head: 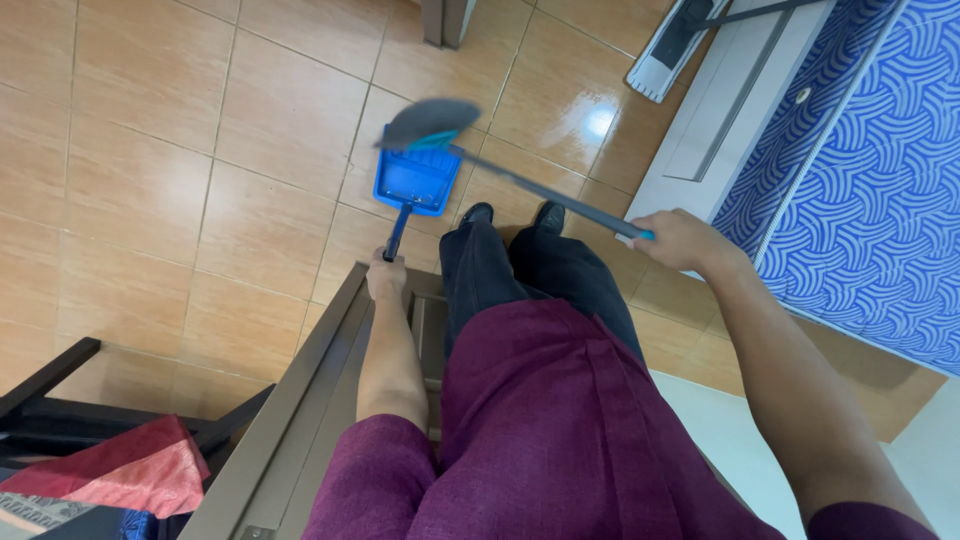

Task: The person sweeps debris into a dustpan using a broom and dustpan. They then spray a cleaning solution onto the floor and mop the tiled surface with a flat mop, moving around a bed and a wardrobe.

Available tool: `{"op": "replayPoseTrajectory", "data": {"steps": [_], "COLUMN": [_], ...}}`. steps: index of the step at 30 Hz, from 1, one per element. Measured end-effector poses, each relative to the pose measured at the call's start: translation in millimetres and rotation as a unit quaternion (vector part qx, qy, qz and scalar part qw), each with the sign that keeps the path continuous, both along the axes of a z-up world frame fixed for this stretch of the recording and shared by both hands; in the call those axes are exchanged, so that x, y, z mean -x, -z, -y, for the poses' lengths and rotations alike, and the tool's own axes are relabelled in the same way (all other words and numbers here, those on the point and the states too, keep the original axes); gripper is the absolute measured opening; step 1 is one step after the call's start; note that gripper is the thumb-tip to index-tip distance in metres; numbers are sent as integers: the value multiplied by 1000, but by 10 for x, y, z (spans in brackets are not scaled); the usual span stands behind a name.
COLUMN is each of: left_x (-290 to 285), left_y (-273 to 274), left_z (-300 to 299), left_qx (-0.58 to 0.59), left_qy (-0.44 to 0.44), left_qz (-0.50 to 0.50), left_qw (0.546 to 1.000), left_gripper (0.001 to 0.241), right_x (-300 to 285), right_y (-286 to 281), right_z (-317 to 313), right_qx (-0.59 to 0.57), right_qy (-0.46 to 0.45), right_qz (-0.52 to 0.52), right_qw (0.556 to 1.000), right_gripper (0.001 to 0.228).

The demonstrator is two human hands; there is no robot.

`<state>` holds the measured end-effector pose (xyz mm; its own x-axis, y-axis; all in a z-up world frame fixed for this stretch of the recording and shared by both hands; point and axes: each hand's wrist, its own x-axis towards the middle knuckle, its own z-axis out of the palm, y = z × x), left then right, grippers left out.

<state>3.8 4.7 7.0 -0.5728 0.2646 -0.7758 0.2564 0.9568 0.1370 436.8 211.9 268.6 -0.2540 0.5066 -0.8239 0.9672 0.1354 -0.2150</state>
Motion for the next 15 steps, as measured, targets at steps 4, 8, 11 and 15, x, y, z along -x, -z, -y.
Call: {"op": "replayPoseTrajectory", "data": {"steps": [4,8,11,15], "left_x": [33,22,33,17], "left_y": [176,166,103,58], "left_z": [88,137,137,140], "left_qx": [4,-14,-19,-17], "left_qy": [2,23,19,15], "left_qz": [8,-23,-45,-52], "left_qw": [1000,999,999,998], "left_gripper": [56,56,55,53], "right_x": [-268,-602,-660,-806], "right_y": [-338,-908,-1133,-382], "right_z": [2,-47,-98,-157], "right_qx": [-14,-20,-47,-65], "right_qy": [8,45,52,27], "right_qz": [12,78,139,36], "right_qw": [1000,996,988,997], "right_gripper": [46,56,58,51]}}
